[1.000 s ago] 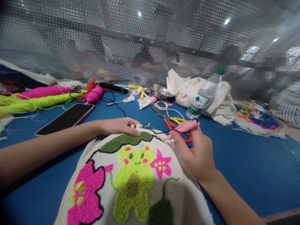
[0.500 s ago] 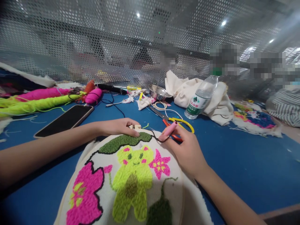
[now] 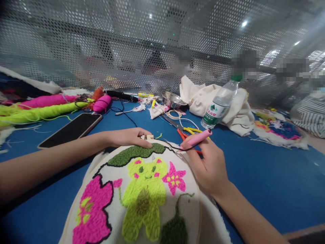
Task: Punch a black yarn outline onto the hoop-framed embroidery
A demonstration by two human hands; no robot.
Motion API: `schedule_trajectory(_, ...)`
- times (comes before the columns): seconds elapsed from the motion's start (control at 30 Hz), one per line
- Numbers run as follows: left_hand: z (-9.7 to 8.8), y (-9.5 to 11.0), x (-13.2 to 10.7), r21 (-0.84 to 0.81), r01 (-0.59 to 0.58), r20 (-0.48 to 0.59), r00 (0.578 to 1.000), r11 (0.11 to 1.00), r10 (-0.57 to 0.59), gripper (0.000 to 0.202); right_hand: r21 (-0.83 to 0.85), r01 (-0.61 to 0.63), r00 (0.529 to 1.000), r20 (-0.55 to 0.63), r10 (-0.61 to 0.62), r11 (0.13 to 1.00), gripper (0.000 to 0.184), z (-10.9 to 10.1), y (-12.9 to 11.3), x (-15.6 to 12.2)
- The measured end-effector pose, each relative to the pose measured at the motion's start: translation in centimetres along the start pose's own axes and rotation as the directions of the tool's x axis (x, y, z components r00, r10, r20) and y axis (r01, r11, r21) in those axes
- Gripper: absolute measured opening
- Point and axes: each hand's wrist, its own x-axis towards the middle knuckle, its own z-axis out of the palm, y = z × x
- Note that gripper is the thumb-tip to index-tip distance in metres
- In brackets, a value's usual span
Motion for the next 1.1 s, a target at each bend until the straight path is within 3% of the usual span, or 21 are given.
schedule_trajectory(0.27,-0.04,0.13,0.02,-0.008,-0.004,0.007,1.000,1.000,0.004,0.024,-0.042,0.023,0.998,-0.053,-0.025,0.999,0.013,-0.33,-0.05,-0.05)
schedule_trajectory(0.6,-0.04,0.00,-0.03,-0.032,-0.015,0.024,1.000,0.999,0.016,0.023,-0.018,0.039,0.999,-0.030,-0.039,0.999,0.012,-0.29,0.15,0.03)
schedule_trajectory(0.77,0.03,-0.13,-0.02,-0.034,0.009,-0.002,1.000,0.999,-0.009,0.023,0.002,0.008,0.999,0.032,-0.008,1.000,0.013,-0.30,-0.13,0.25)
schedule_trajectory(0.93,0.04,-0.21,0.05,-0.089,0.018,0.019,1.000,0.996,-0.016,0.021,0.006,-0.043,0.965,0.258,0.040,0.999,0.008,0.21,-0.36,0.36)
schedule_trajectory(1.1,0.04,-0.03,-0.02,-0.119,0.024,0.034,0.999,0.993,-0.020,0.021,0.011,-0.032,0.972,0.232,0.028,0.999,0.012,0.54,-0.06,0.12)
